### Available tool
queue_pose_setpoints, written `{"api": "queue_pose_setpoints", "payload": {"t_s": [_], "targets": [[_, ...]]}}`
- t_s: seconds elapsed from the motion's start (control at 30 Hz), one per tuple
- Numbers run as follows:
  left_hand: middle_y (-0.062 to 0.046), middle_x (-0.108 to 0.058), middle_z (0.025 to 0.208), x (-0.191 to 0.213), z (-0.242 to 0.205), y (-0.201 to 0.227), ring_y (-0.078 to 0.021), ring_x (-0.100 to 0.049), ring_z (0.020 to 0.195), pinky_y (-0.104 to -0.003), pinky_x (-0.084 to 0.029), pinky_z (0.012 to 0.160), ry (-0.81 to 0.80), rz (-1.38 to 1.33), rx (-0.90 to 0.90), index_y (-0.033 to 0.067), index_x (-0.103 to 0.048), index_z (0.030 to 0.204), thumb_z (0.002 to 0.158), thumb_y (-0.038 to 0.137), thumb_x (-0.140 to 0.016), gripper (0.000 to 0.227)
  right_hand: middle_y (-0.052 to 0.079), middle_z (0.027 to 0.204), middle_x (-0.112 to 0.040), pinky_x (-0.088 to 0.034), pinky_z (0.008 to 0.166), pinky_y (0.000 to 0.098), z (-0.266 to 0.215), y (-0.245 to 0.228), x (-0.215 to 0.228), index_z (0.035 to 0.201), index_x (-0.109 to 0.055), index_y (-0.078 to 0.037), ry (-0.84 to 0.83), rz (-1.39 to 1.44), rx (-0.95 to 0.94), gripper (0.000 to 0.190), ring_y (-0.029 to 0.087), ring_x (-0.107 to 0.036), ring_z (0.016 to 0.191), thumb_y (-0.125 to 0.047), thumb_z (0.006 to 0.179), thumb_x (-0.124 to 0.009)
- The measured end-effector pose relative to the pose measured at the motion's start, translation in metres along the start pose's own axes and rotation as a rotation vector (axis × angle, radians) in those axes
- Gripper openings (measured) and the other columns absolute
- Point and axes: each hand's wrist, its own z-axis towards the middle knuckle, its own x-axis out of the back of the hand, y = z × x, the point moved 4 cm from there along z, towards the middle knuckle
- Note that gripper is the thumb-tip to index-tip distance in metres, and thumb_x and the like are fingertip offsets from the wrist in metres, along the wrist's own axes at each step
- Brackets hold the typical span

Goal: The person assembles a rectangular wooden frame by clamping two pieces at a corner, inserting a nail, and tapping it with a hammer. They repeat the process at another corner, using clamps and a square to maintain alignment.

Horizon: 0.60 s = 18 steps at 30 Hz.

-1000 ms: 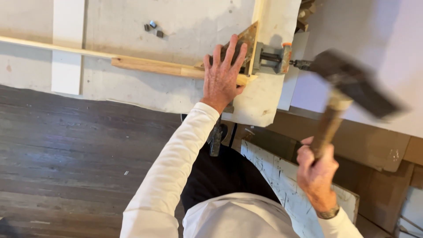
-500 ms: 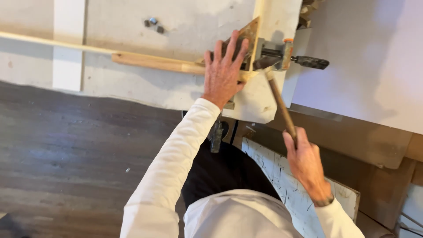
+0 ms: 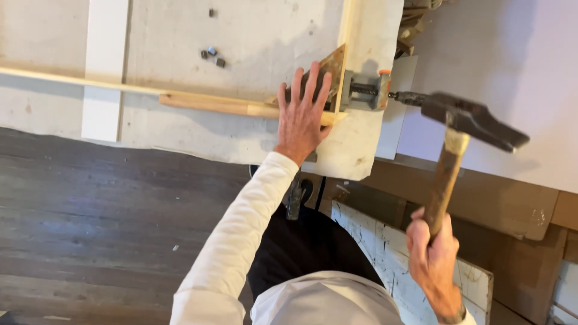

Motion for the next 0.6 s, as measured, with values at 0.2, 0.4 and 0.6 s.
{"api": "queue_pose_setpoints", "payload": {"t_s": [0.2,0.4,0.6], "targets": [[-0.010,-0.020,0.159,0.020,-0.031,0.022,-0.0330,-0.025,0.145,-0.062,-0.026,0.115,0.059,0.005,-0.130,0.0164,-0.049,0.143,0.081,0.043,-0.075,0.072,0.004,0.057,-0.053,-0.042,0.042,0.0306,-0.025,0.043,0.014,0.099,-0.059,-0.005,-0.056,-0.060,-0.188,0.021,0.015,-0.049,0.043,-0.017,0.098,-0.042],[-0.016,-0.024,0.156,0.009,-0.035,0.030,-0.0346,-0.023,0.144,-0.069,-0.021,0.115,0.071,-0.079,-0.236,0.0097,-0.058,0.124,0.080,0.057,-0.072,0.066,0.007,0.063,-0.062,-0.044,0.045,0.0333,-0.018,0.033,0.015,0.106,-0.064,-0.007,-0.064,-0.126,-0.179,0.025,0.018,-0.053,0.047,-0.013,0.096,-0.042],[-0.008,-0.071,0.092,0.076,-0.174,0.006,-0.0283,-0.068,0.083,-0.048,-0.049,0.091,-0.100,-0.696,-0.065,0.0080,-0.067,0.112,0.087,0.011,-0.066,0.025,0.003,0.104,-0.072,-0.065,0.042,0.0353,0.005,-0.028,-0.042,0.138,-0.045,-0.024,-0.474,-0.585,0.105,0.046,0.018,-0.065,0.042,-0.031,0.093,-0.043]]}}
